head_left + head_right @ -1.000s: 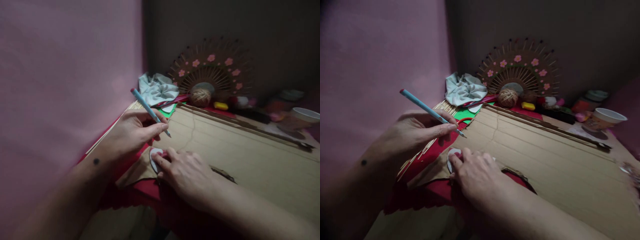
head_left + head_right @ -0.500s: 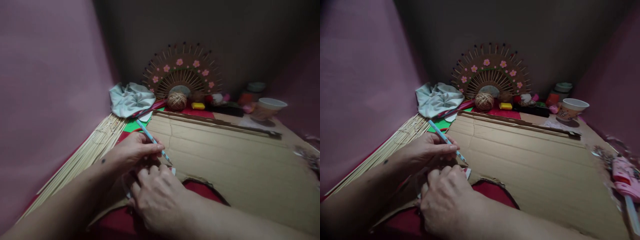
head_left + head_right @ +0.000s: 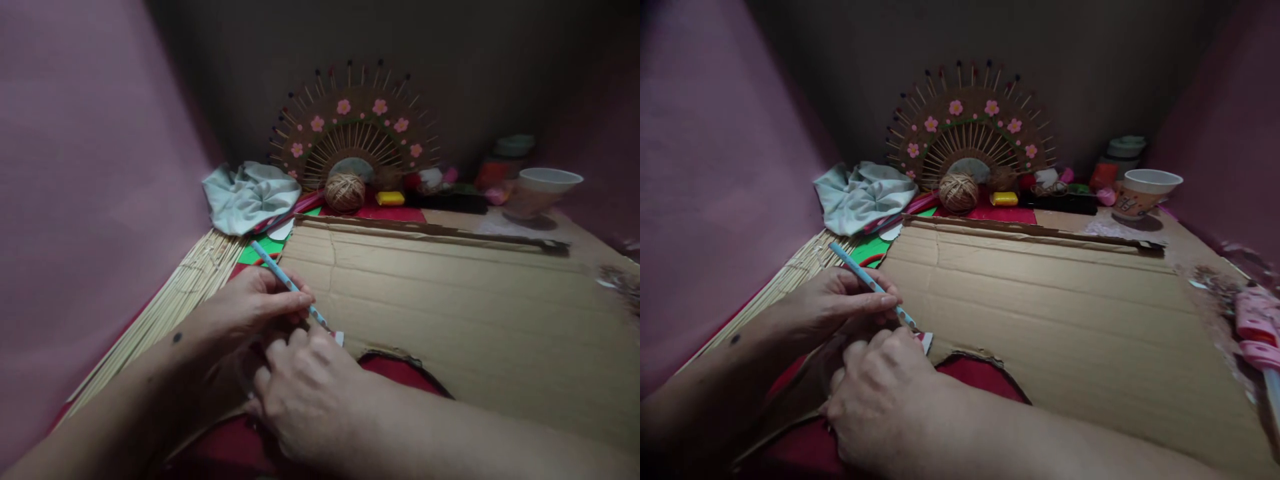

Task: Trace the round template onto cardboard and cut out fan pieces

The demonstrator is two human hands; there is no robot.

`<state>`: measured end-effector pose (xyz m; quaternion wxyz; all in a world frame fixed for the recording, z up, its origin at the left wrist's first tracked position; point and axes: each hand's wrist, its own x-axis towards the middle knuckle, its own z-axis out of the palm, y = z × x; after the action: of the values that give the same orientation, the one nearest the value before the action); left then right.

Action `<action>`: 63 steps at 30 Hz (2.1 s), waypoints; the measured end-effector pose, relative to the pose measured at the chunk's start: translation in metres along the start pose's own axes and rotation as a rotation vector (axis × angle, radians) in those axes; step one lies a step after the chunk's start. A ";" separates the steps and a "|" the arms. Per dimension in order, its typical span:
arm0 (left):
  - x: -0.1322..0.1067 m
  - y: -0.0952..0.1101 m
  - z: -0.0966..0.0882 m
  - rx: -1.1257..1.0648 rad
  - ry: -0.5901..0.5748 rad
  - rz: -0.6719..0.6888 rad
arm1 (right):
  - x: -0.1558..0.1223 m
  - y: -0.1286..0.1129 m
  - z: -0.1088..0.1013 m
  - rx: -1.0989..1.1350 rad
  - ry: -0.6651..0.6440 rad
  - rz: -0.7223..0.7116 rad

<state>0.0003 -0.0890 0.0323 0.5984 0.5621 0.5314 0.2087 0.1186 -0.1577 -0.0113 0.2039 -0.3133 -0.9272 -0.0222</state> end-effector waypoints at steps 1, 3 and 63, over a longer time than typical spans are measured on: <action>-0.002 -0.001 -0.004 0.007 0.014 -0.003 | -0.001 0.000 0.001 0.009 -0.003 0.002; -0.006 -0.004 -0.012 0.014 0.049 0.004 | -0.001 -0.001 0.003 0.019 -0.016 0.024; -0.044 -0.014 -0.051 0.218 0.209 0.110 | 0.000 -0.003 -0.012 -0.060 -0.223 0.068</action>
<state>-0.0644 -0.1078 0.0472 0.4631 0.6273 0.5785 0.2396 0.1208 -0.1623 -0.0002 0.0906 -0.3509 -0.9320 -0.0081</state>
